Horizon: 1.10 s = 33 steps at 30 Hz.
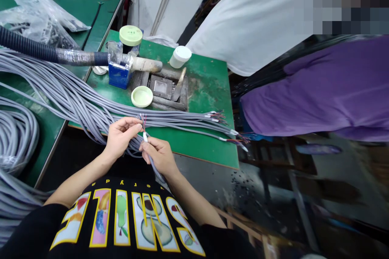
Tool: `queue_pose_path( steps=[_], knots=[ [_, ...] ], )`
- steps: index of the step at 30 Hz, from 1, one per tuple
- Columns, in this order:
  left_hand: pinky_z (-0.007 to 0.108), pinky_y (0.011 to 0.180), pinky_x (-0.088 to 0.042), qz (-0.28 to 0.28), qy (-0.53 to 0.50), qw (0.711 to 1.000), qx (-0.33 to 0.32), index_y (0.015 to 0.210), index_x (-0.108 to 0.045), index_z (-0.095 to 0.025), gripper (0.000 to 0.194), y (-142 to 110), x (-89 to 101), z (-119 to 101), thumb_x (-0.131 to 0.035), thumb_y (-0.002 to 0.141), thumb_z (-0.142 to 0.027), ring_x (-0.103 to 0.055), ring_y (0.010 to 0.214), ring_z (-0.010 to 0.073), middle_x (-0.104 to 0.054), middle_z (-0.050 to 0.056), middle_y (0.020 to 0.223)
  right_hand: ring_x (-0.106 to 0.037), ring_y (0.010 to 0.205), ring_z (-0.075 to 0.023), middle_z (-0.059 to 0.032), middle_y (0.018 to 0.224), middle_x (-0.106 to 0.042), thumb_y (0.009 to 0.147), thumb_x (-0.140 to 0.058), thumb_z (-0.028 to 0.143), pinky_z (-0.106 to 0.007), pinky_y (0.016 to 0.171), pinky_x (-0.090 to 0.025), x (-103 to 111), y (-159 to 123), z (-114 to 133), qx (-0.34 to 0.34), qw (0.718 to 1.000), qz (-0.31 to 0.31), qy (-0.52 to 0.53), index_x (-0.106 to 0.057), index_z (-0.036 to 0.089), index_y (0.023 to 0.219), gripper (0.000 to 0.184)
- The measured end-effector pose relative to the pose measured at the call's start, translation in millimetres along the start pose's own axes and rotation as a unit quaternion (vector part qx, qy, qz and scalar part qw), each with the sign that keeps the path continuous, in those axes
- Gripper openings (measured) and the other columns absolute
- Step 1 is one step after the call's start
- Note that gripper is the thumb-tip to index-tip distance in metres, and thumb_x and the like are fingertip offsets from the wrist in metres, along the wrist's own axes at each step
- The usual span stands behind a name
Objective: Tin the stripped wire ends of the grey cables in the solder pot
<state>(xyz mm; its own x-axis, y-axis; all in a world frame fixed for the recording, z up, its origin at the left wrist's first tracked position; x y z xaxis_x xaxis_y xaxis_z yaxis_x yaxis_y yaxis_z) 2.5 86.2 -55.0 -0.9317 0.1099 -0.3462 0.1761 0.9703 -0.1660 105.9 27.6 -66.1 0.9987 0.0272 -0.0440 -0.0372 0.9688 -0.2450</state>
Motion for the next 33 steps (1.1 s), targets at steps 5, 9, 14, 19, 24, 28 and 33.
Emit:
queue_pose_path(
  steps=[5, 9, 14, 19, 24, 28, 33],
  knots=[
    [0.02, 0.05, -0.044, -0.006, -0.009, 1.0, 0.027, 0.075, -0.07, -0.016, 0.017, 0.9, -0.1, 4.5, -0.076, 0.066, -0.029, -0.059, 0.053, 0.0093, -0.068, 0.001, 0.062, -0.038, 0.033, -0.0068, 0.0059, 0.036, -0.046, 0.079, -0.058, 0.044, -0.022, 0.039, -0.028, -0.8, -0.1, 1.6, 0.0, 1.0, 0.001, -0.005, -0.059, 0.018, 0.061, 0.031],
    [0.019, 0.048, -0.041, -0.003, -0.02, 0.999, 0.042, 0.074, -0.07, -0.016, 0.016, 1.7, -1.5, 5.8, -0.075, 0.065, -0.027, -0.056, 0.05, 0.0079, -0.068, 0.001, 0.06, -0.038, 0.032, -0.0067, 0.0059, 0.036, -0.046, 0.078, -0.058, 0.044, -0.022, 0.039, -0.028, -0.8, -0.1, 2.6, 0.0, 1.0, -0.001, -0.007, -0.059, 0.019, 0.06, 0.031],
    [0.017, 0.045, -0.038, 0.005, -0.035, 0.998, 0.045, 0.075, -0.07, -0.016, 0.016, 2.7, -3.6, 4.7, -0.076, 0.064, -0.025, -0.05, 0.046, 0.0055, -0.066, -0.001, 0.058, -0.038, 0.033, -0.0067, 0.0059, 0.037, -0.046, 0.079, -0.056, 0.04, -0.022, 0.04, -0.029, -1.7, 0.3, 6.2, 0.008, 1.0, 0.0, -0.019, -0.058, 0.019, 0.061, 0.028],
    [0.017, 0.046, -0.039, 0.004, -0.033, 0.998, 0.054, 0.079, -0.07, -0.016, 0.021, 3.1, -4.2, 5.5, -0.077, 0.063, -0.026, -0.053, 0.048, 0.0068, -0.065, -0.002, 0.057, -0.037, 0.033, -0.0067, 0.0062, 0.037, -0.046, 0.079, -0.054, 0.037, -0.023, 0.041, -0.029, -1.8, 0.0, 10.0, 0.017, 0.999, -0.002, -0.032, -0.058, 0.019, 0.06, 0.027],
    [0.017, 0.046, -0.038, 0.006, -0.02, 0.999, 0.048, 0.086, -0.071, -0.015, 0.026, 3.8, -4.2, 3.1, -0.077, 0.063, -0.026, -0.056, 0.052, 0.0078, -0.063, -0.002, 0.056, -0.037, 0.034, -0.0067, 0.006, 0.037, -0.045, 0.079, -0.053, 0.036, -0.022, 0.042, -0.029, -2.2, -0.2, 12.4, 0.019, 0.998, 0.001, -0.052, -0.056, 0.019, 0.058, 0.027],
    [0.016, 0.045, -0.036, 0.016, -0.019, 0.999, 0.043, 0.089, -0.07, -0.015, 0.029, 4.2, -6.9, -0.4, -0.076, 0.063, -0.026, -0.051, 0.048, 0.0061, -0.06, -0.004, 0.053, -0.038, 0.035, -0.0069, 0.0056, 0.038, -0.046, 0.078, -0.052, 0.036, -0.022, 0.043, -0.03, -0.7, -0.4, 15.7, 0.029, 0.997, -0.004, -0.074, -0.055, 0.019, 0.057, 0.028],
    [0.016, 0.043, -0.034, 0.016, -0.027, 0.999, 0.037, 0.087, -0.068, -0.015, 0.028, 4.1, -9.4, -4.0, -0.076, 0.061, -0.023, -0.044, 0.044, 0.0042, -0.058, -0.006, 0.052, -0.039, 0.036, -0.0069, 0.0058, 0.038, -0.046, 0.079, -0.052, 0.036, -0.022, 0.044, -0.031, 0.2, -1.0, 14.7, 0.029, 0.996, -0.004, -0.08, -0.055, 0.019, 0.058, 0.027]
  ],
)
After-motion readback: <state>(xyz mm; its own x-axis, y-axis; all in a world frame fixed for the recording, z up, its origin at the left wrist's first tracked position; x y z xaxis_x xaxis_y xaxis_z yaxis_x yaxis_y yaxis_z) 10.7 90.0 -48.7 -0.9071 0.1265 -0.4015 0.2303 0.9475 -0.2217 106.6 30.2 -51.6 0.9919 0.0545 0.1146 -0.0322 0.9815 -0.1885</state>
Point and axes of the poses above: each hand's wrist, its own y-axis towards the middle knuckle, its own x-axis out of the back of the hand, z = x × y, the point moved 10 cm from there along y, towards the middle knuckle
